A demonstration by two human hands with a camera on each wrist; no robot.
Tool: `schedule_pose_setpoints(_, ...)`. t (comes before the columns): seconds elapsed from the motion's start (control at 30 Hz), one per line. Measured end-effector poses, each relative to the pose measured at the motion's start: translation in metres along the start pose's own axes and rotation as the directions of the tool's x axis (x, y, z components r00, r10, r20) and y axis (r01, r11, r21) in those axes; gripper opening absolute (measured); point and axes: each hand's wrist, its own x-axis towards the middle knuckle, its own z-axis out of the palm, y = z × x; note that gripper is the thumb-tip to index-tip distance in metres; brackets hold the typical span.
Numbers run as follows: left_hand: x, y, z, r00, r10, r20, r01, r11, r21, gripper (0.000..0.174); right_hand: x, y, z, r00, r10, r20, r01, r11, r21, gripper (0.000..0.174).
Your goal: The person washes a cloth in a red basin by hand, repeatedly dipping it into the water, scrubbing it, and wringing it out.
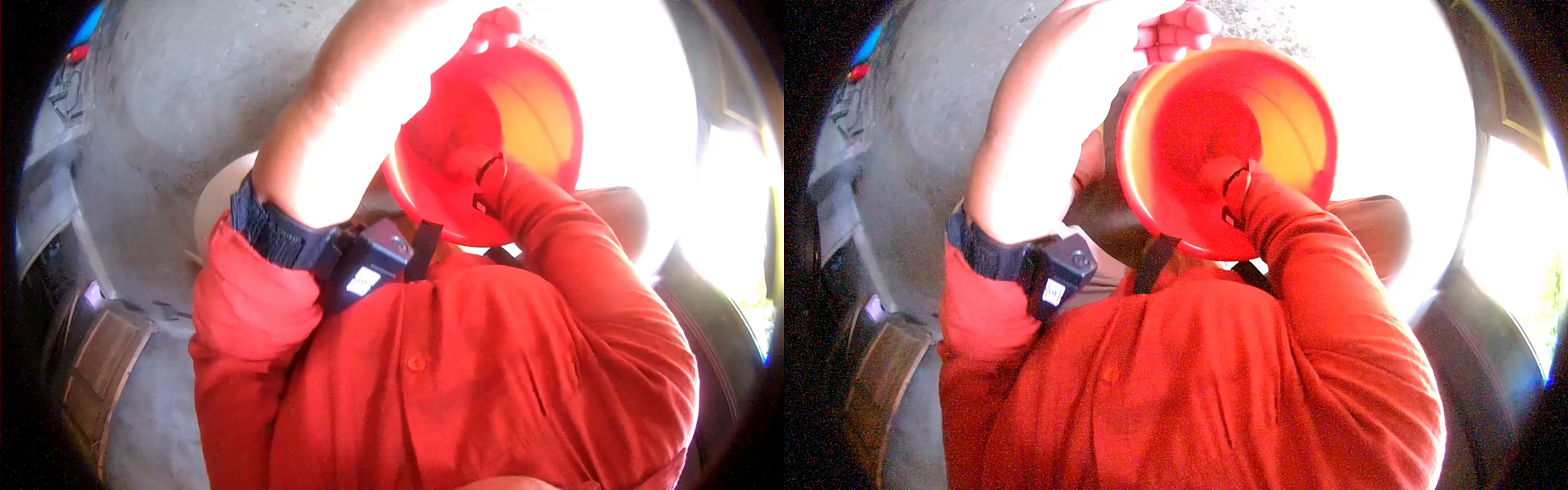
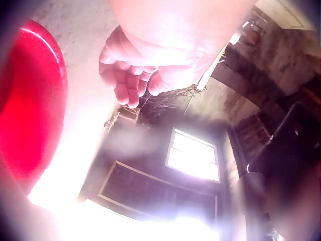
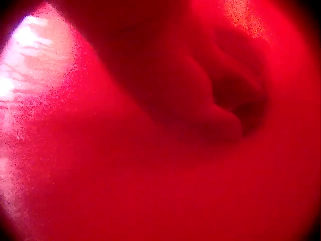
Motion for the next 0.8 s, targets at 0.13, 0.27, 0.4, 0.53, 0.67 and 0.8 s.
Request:
schedule_pose_setpoints(0.13,0.002,-0.004,0.000,0.998,0.039,0.058,-0.039,0.999,-0.006,0.017,-0.030,-0.007,-0.025,0.997,-0.066,-0.044,0.066,0.998,0.013,0.015)
schedule_pose_setpoints(0.27,0.007,-0.011,0.001,0.991,0.058,0.120,-0.057,0.998,-0.006,0.017,-0.081,-0.029,-0.059,0.977,-0.147,-0.154,0.154,0.988,0.033,0.014)
schedule_pose_setpoints(0.4,0.008,-0.023,-0.002,0.981,0.118,0.154,-0.147,0.971,0.188,0.019,-0.170,-0.086,-0.092,0.864,-0.260,-0.431,0.257,0.964,-0.067,0.015)
schedule_pose_setpoints(0.53,0.025,-0.063,-0.016,0.936,0.221,0.274,-0.316,0.870,0.379,0.022,-0.247,-0.134,-0.099,0.767,-0.210,-0.607,0.356,0.925,0.131,0.016)
schedule_pose_setpoints(0.67,0.019,-0.079,0.007,0.989,0.069,0.132,-0.135,0.783,0.607,0.048,-0.312,-0.171,-0.097,0.622,-0.164,-0.765,0.497,0.838,0.225,0.024)
schedule_pose_setpoints(0.8,0.031,-0.121,0.013,0.966,-0.056,0.253,0.020,0.989,0.143,0.070,-0.329,-0.165,-0.084,0.273,0.006,-0.962,0.850,0.468,0.244,0.036)
